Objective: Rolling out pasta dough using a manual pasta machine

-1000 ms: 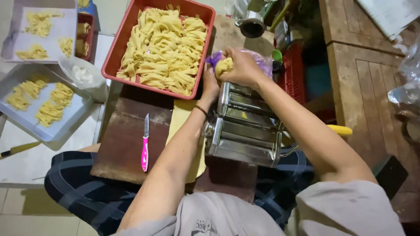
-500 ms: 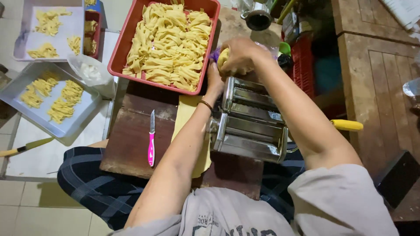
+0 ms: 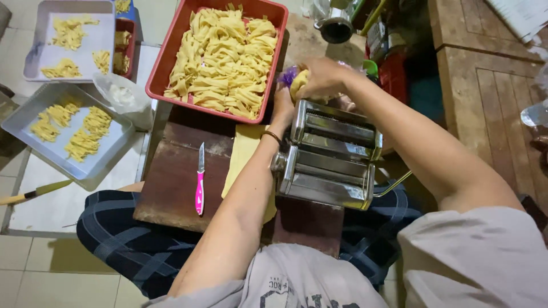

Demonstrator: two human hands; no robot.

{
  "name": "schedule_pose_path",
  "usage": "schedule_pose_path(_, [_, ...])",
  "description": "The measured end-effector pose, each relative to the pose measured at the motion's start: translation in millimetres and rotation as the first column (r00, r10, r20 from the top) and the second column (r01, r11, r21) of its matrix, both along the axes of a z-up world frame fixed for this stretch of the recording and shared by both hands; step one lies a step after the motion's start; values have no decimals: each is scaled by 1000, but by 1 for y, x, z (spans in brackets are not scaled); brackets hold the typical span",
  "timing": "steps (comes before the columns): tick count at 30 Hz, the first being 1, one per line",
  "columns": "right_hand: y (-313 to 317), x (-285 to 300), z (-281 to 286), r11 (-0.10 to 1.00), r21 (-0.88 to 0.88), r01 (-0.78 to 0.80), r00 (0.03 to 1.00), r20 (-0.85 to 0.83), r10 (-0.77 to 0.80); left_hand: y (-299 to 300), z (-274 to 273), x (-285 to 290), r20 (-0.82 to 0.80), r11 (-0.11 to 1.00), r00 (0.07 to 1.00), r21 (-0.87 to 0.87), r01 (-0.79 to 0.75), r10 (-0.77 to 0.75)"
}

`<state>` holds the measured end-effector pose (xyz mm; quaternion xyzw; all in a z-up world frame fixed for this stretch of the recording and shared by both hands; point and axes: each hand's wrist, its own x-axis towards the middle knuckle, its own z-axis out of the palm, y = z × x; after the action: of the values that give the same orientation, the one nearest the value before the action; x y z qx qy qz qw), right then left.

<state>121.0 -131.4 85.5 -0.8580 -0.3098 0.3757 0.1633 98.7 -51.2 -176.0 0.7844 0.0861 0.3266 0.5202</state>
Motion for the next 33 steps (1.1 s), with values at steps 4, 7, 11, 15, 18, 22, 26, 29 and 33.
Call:
schedule_pose_path(4, [-29, 23, -50, 999, -6, -39, 965, 261, 39, 6, -61, 39, -114, 999, 992, 7, -43, 43])
schedule_pose_path(7, [-42, 11, -54, 983, 174, 64, 948, 296, -114, 2, -97, 62, -50, 996, 998, -78, -46, 42])
schedule_pose_path(11, [-59, 8, -70, 775, 513, 369, 882, 69, -466, 1, -59, 43, -72, 989, 996, -138, -57, 47])
schedule_pose_path(15, [-78, -14, -18, 535, 575, 619, 752, -240, -613, 3, -23, 23, -112, 988, 992, -143, -66, 50])
schedule_pose_path(18, [-120, 0, 66, 118, 575, 809, 511, -591, -625, -1, -36, 20, -210, 984, 977, -169, -62, 25])
schedule_pose_path(22, [-160, -45, 128, 164, 665, 729, 638, -572, -516, -2, 0, 6, -340, 982, 940, -185, -44, -22])
schedule_pose_path(26, [-167, -98, 95, 259, 742, 618, 754, -467, -462, -8, 122, -71, -258, 865, 909, -470, 179, -328])
schedule_pose_path(29, [-176, -122, 42, 323, 732, 599, 793, -488, -365, 21, 107, -98, -280, 910, 868, -74, 407, -411])
schedule_pose_path(33, [-174, -152, 4, 298, 769, 565, 809, -445, -385, 8, 212, -173, -306, 919, 868, -193, 345, -390])
